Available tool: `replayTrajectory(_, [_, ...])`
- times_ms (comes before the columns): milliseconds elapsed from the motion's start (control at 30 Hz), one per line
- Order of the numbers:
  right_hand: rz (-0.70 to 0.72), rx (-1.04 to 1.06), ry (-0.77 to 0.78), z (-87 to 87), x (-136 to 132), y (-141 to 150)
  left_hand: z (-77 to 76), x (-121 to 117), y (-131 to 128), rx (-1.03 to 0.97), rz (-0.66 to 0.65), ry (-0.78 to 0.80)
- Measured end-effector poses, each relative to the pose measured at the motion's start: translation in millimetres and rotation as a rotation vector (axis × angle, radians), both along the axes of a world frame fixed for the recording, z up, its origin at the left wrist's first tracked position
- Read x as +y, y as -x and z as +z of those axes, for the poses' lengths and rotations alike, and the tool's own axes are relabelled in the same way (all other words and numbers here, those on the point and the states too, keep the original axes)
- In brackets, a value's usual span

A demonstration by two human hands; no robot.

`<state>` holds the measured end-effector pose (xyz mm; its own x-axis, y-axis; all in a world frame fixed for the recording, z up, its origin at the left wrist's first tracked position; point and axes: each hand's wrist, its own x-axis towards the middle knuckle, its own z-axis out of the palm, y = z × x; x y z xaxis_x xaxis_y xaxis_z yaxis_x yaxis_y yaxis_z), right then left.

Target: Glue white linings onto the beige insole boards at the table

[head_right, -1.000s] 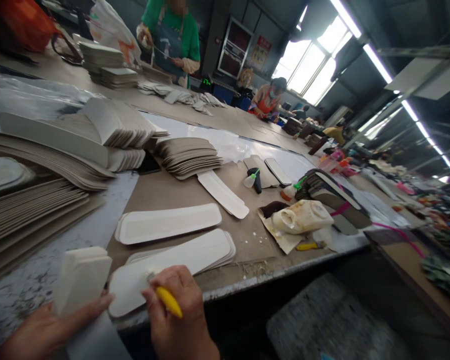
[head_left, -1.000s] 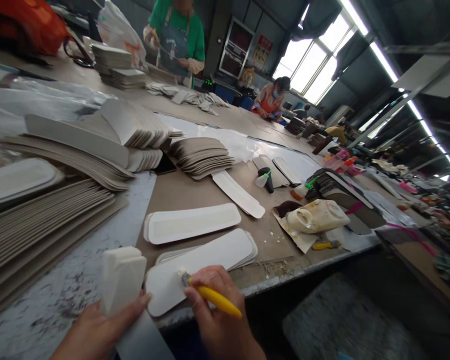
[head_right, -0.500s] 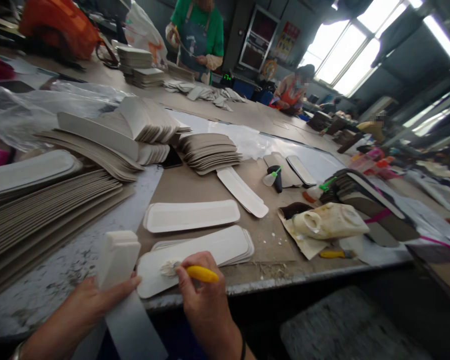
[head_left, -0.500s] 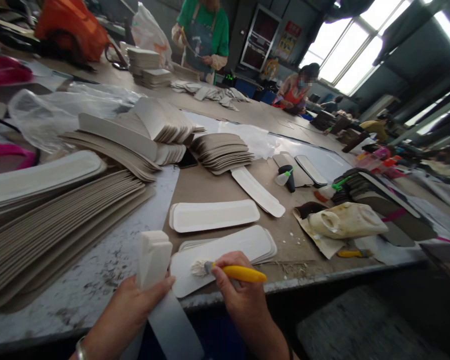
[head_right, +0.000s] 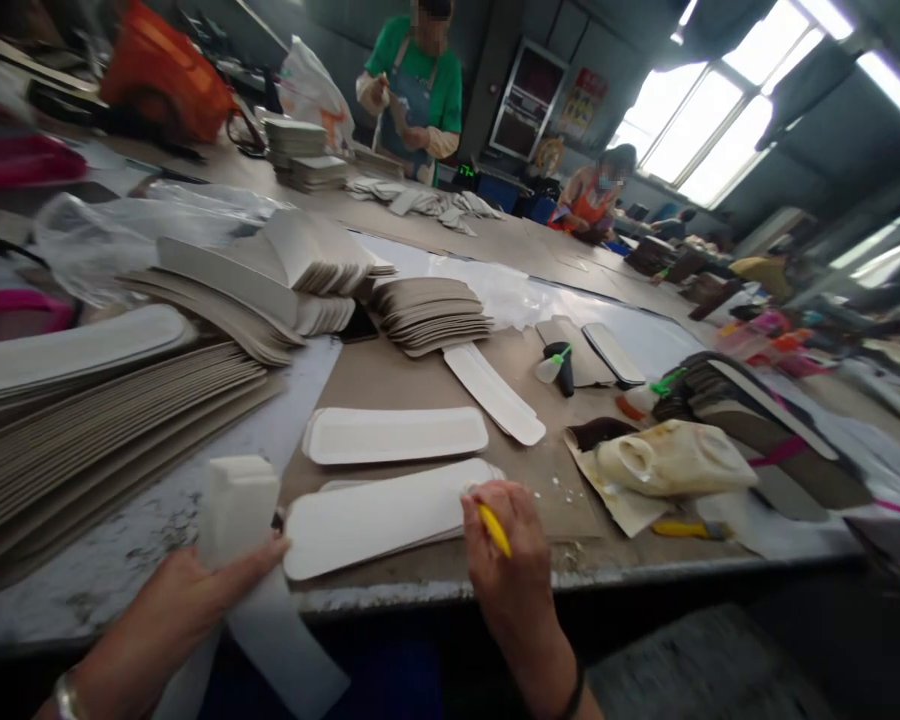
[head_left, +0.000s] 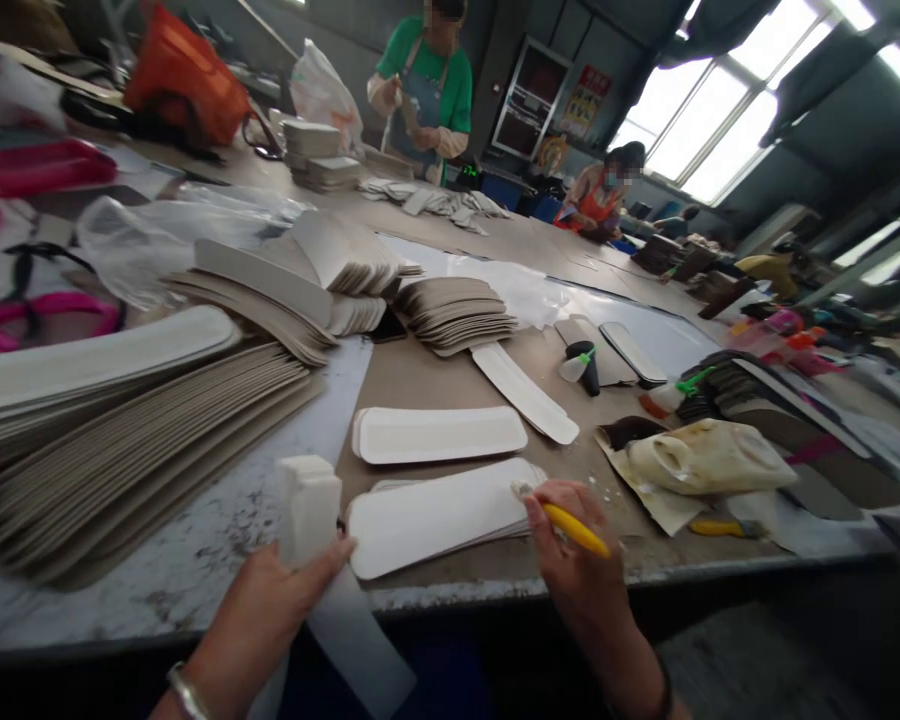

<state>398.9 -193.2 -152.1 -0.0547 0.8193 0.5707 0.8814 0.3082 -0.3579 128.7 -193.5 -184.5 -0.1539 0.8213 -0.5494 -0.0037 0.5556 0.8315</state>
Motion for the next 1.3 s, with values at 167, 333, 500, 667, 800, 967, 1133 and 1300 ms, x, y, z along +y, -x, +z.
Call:
replayTrajectory(167, [0.260,0.349,0.295,20.4,-2,46,30.2,-13,1,-0.080,0.094,-0.010])
replayTrajectory(333, [0.496,0.650,0.855,13.5,-12,108,42.4,-24,-13,-0.248,0.211,-0.044])
replayTrajectory(500, [0.480,0.726,1.036,2.6,-13,110,38.9,-30,-13,-0.282,0.257,-0.056])
replayTrajectory(667, [0.516,0.637,1.113,2.9,-10,89,28.8,-39,-21,-0.332,0.297,0.010])
replayTrajectory(800, [0.545,0.645,1.161,3.3,-6,83,23.0,-41,-33,-0.327,0.235,0.023])
replayTrajectory(967, [0.468,0.249,1.096,16.8,25,61,17.7,-36,-21,0.029,0.209,-0.031])
replayTrajectory(1133, [0.490,0.100,1.133,23.3,61,56,3.5,-39,4,0.383,-0.152,-0.435])
replayTrajectory(1300, [0.454,-0.011,1.163,15.4,73,63,-0.9,-42,9,0.756,-0.407,-0.956])
